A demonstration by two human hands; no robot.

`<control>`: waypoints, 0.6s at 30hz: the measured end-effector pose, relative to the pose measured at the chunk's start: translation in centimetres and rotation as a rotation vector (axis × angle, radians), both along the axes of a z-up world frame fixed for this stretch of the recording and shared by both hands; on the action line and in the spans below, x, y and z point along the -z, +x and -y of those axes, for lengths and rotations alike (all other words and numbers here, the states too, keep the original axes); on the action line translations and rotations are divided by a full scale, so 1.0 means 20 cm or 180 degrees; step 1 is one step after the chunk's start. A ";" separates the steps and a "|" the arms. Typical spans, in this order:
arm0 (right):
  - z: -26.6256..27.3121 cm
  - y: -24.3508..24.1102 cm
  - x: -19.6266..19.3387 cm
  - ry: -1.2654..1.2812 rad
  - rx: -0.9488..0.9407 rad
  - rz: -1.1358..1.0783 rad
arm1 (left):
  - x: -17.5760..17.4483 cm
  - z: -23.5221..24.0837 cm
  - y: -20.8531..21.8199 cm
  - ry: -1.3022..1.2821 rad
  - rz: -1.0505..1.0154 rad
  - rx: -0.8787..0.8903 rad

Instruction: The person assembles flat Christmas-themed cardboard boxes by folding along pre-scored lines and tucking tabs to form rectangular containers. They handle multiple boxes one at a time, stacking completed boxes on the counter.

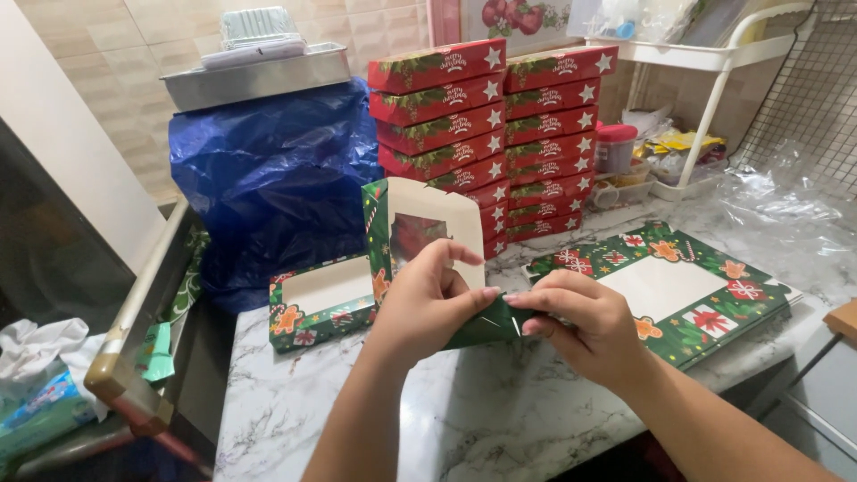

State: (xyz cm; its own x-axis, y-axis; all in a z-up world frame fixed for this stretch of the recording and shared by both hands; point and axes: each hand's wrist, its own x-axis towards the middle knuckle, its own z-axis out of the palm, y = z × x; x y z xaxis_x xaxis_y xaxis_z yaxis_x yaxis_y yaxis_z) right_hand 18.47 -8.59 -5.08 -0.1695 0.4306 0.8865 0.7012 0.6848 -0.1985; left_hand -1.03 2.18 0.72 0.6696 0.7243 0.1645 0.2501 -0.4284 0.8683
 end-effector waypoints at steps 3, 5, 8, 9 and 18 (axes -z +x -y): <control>-0.01 0.00 -0.01 -0.0012 0.0099 -0.0017 | -0.04 0.00 0.00 0.0116 0.0428 0.0113; 0.00 0.01 -0.02 -0.0102 0.0331 0.0008 | -0.06 0.00 0.01 0.0186 0.0382 0.0164; 0.00 0.03 -0.04 -0.0226 0.0412 0.0054 | -0.10 0.02 0.00 0.0212 0.0414 0.0161; 0.00 0.03 -0.04 -0.0231 0.0426 0.0058 | -0.09 0.00 0.01 0.0205 0.0419 0.0174; 0.00 -0.01 0.03 -0.0242 0.0465 -0.0229 | -0.05 -0.02 0.04 0.0493 0.0053 0.0173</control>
